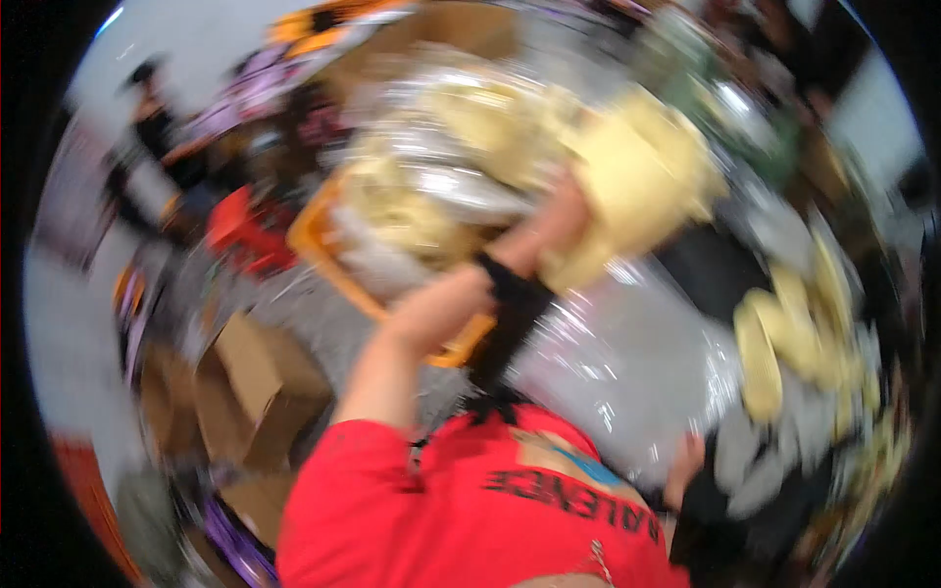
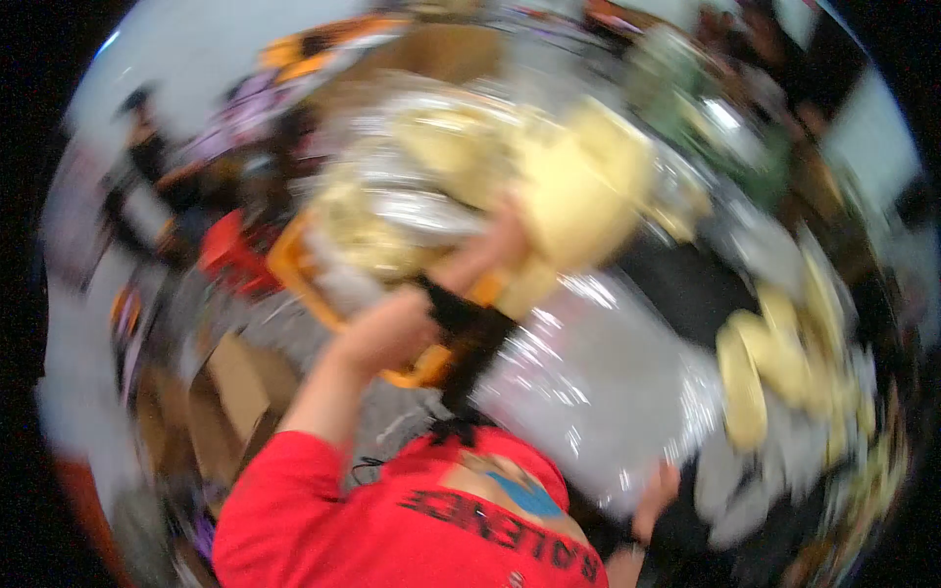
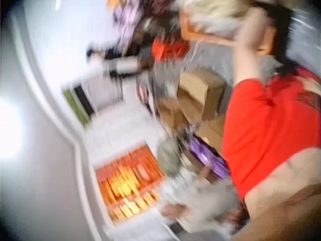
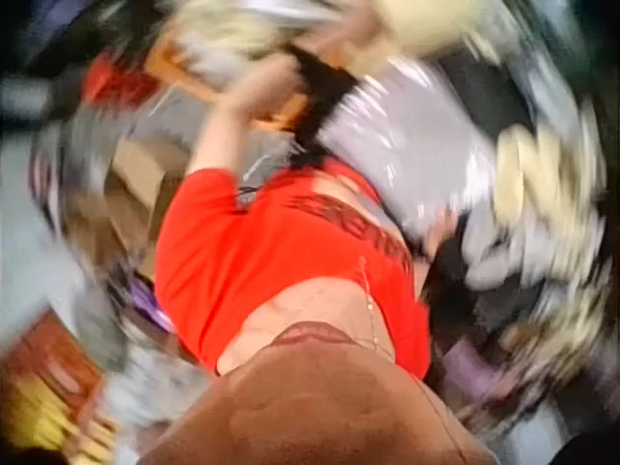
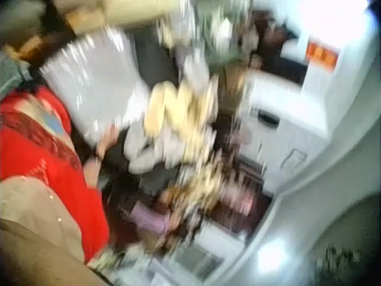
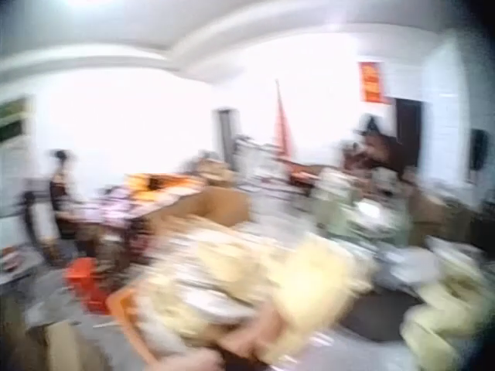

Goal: Sorting and organizing different colored sandals into plastic packaging in a workshop.

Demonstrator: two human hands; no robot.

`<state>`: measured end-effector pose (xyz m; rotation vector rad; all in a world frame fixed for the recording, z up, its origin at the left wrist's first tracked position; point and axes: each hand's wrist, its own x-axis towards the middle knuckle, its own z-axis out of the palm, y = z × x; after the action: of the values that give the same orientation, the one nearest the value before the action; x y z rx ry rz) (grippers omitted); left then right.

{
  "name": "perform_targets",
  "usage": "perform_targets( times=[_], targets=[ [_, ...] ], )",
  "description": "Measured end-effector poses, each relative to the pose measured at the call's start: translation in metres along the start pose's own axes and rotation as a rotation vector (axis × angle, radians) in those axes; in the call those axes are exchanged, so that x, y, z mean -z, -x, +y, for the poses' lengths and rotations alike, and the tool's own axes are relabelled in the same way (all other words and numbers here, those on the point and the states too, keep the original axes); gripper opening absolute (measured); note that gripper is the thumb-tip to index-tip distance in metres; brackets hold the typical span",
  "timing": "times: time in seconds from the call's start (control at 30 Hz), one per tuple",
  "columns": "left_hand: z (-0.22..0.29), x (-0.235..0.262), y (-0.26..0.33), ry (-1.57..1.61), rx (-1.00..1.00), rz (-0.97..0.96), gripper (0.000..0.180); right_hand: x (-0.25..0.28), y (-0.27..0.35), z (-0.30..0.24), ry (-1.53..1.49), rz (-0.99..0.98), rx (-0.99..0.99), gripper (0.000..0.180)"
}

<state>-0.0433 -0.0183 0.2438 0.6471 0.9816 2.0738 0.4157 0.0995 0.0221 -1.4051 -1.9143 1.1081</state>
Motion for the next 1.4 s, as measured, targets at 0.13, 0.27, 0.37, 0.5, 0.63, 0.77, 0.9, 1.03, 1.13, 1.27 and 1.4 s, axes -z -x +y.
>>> perform_targets(
  times=[0.13, 0.27, 0.37, 0.5, 0.63, 0.77, 0.9, 1.03, 1.13, 1.27, 1.4],
  targets=[
    [0.005, 0.013, -0.028, -0.268, -0.039, 0.053, 0.023, -0.017, -0.003, -0.035, 0.124, 0.091, 0.087, 0.014],
    [-0.020, -0.024, -0.048, -0.475, -0.141, 0.065, 0.020, 0.003, 0.005, -0.026, 0.114, 0.116, -0.014, 0.013],
    [-0.050, -0.058, -0.048, -0.577, -0.125, -0.023, 0.017, 0.008, 0.009, -0.023, 0.095, 0.092, -0.074, 0.013],
    [-0.124, -0.086, -0.033, -1.000, -0.220, -0.290, 0.016, 0.004, 0.011, -0.026, 0.107, 0.104, -0.076, 0.020],
    [-0.205, -0.110, 0.019, -1.208, -0.234, -0.476, 0.013, 0.002, 0.023, -0.035, 0.057, 0.152, -0.077, 0.029],
    [-0.263, -0.115, 0.059, -1.473, -0.259, -0.779, 0.017, -0.006, 0.043, -0.025, -0.125, 0.056, -0.353, 0.028],
    [-0.306, -0.097, 0.061, -1.585, -0.309, -0.885, 0.015, -0.018, 0.055, 0.005, -0.212, 0.094, -0.284, 0.017],
    [-0.304, -0.071, 0.022, -1.751, -0.318, -0.861, 0.018, -0.011, 0.053, -0.011, -0.127, 0.162, -0.278, 0.014],
    [-0.288, -0.033, -0.020, -1.868, -0.224, -0.611, 0.019, -0.005, 0.049, -0.023, -0.043, 0.157, -0.286, 0.018],
    [-0.237, -0.024, -0.058, -1.958, -0.285, -0.432, 0.014, 0.004, 0.042, -0.027, 0.028, 0.211, -0.195, 0.014],
    [-0.212, -0.054, -0.043, -1.730, -0.429, -0.572, 0.014, 0.012, 0.035, -0.023, 0.066, 0.178, -0.264, 0.015]
  ],
)
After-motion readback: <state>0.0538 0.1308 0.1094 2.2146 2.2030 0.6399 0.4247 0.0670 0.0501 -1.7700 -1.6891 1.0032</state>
